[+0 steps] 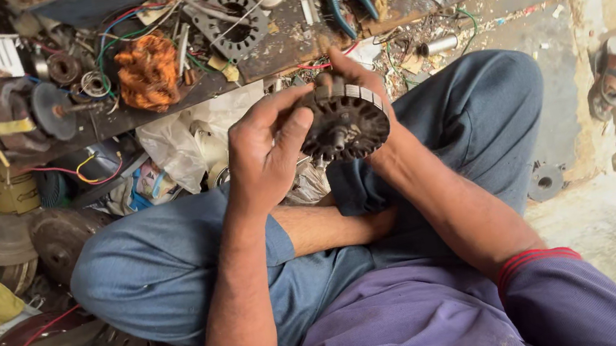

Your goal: The person handles a spool of copper wire and various motor components such as a stator and a rotor. They manipulate small electrical wires and connectors while sitting among tools and fan parts in a workshop.

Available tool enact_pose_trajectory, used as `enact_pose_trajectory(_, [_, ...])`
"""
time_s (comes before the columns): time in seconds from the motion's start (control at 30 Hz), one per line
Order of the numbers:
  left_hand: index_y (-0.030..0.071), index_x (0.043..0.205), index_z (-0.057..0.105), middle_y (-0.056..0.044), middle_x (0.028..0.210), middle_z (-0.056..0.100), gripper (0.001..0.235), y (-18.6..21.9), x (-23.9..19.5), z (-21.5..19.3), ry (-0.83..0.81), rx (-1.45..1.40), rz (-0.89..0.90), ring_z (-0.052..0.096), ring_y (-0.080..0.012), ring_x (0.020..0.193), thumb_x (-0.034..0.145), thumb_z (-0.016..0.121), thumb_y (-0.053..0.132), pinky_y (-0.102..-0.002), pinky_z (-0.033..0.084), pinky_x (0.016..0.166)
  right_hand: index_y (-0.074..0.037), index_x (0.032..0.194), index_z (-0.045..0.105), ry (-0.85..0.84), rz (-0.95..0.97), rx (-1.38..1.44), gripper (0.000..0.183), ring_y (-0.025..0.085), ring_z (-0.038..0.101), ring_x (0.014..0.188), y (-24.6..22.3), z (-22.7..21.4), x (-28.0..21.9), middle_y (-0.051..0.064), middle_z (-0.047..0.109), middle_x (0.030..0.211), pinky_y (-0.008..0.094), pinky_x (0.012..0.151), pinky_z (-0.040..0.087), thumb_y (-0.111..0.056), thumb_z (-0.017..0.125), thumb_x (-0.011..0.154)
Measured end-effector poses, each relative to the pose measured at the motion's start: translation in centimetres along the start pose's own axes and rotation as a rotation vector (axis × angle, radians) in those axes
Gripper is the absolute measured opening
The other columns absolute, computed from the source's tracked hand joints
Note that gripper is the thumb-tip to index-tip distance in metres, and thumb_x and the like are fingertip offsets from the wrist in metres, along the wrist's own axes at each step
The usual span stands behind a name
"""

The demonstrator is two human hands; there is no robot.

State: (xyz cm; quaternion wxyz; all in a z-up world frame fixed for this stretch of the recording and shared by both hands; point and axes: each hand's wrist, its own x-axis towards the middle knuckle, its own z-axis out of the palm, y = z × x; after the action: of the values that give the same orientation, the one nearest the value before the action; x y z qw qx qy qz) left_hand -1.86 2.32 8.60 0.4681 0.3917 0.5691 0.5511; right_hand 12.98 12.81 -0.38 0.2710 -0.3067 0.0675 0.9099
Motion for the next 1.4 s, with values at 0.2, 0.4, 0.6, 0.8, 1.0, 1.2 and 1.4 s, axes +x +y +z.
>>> enact_pose_trajectory(0.2, [-0.006,0.124,0.068,-0.007,0.11,0.074,0.028,-1.1,-1.1,-0.2,0.109,-0.191,0.038,0.067,-0.0099,0.098,0.105,0.07,0.014,-0.023,0.056,0.091,-0.004,0.088,0.07,0.048,0.104,-0.308,0.051,0.02,0.069,0.065,0.0,1.8,-1.6,0.01,0.073,0.08,0.034,0.06,0.058,-0.046,0.052,0.11])
enact_pose_trajectory(0.4, [-0.007,0.123,0.071,-0.005,0.104,0.071,0.029,-2.3,-1.9,-2.3,0.409,-0.381,-0.062,0.058,-0.0075,0.088,0.105,0.073,0.015,-0.02,0.046,0.08,0.0,0.119,0.074,0.095,-0.33,-1.245,0.067,0.011,0.068,0.099,-1.3,0.8,-1.6,0.008,0.077,0.114,0.025,0.091,0.053,-0.057,0.039,0.111])
enact_pose_trajectory(0.6, [-0.006,0.123,0.067,-0.006,0.108,0.073,0.031,-1.8,-1.4,-3.0,0.38,-0.318,0.033,0.065,-0.0093,0.096,0.105,0.071,0.018,-0.022,0.054,0.089,0.005,0.125,0.069,-0.3,-0.497,-1.145,0.038,0.013,0.065,0.096,-1.2,1.9,-3.8,0.008,0.073,0.109,0.028,0.089,0.054,-0.028,0.071,0.106])
enact_pose_trajectory(0.8, [-0.003,0.126,0.061,-0.007,0.112,0.07,0.038,0.2,-0.6,-1.7,0.184,-0.362,0.02,0.067,-0.0106,0.101,0.098,0.076,0.017,-0.025,0.058,0.088,0.002,0.123,0.068,-0.307,-0.99,-1.456,0.03,0.02,0.065,0.093,-0.8,4.0,-4.6,0.01,0.071,0.105,0.031,0.084,0.052,-0.022,0.072,0.106])
enact_pose_trajectory(1.0, [0.002,0.12,0.07,-0.007,0.11,0.071,0.026,0.8,-0.7,-1.7,0.142,0.08,0.135,0.067,-0.0134,0.099,0.099,0.077,0.015,-0.028,0.057,0.089,-0.001,0.118,0.068,-0.358,-1.072,-1.676,0.027,0.02,0.066,0.085,-0.4,5.2,-5.7,0.009,0.068,0.097,0.03,0.072,0.052,-0.025,0.069,0.106])
enact_pose_trajectory(1.2, [0.003,0.12,0.069,-0.008,0.112,0.071,0.022,0.8,-0.6,-1.2,0.178,0.242,0.262,0.07,-0.0185,0.106,0.101,0.075,0.012,-0.032,0.057,0.096,-0.001,0.119,0.068,-0.342,-1.004,-1.624,0.029,0.021,0.064,0.084,-0.6,5.4,-5.6,0.009,0.066,0.097,0.03,0.071,0.051,-0.026,0.069,0.106])
enact_pose_trajectory(1.4, [0.002,0.12,0.067,-0.005,0.109,0.065,0.02,-0.9,-1.2,-0.4,0.224,-0.048,0.096,0.066,-0.0126,0.099,0.103,0.07,0.012,-0.027,0.062,0.083,-0.002,0.119,0.069,-0.353,-0.948,-1.75,0.026,0.018,0.064,0.081,-0.8,5.6,-5.4,0.009,0.066,0.093,0.03,0.069,0.051,-0.023,0.073,0.104])
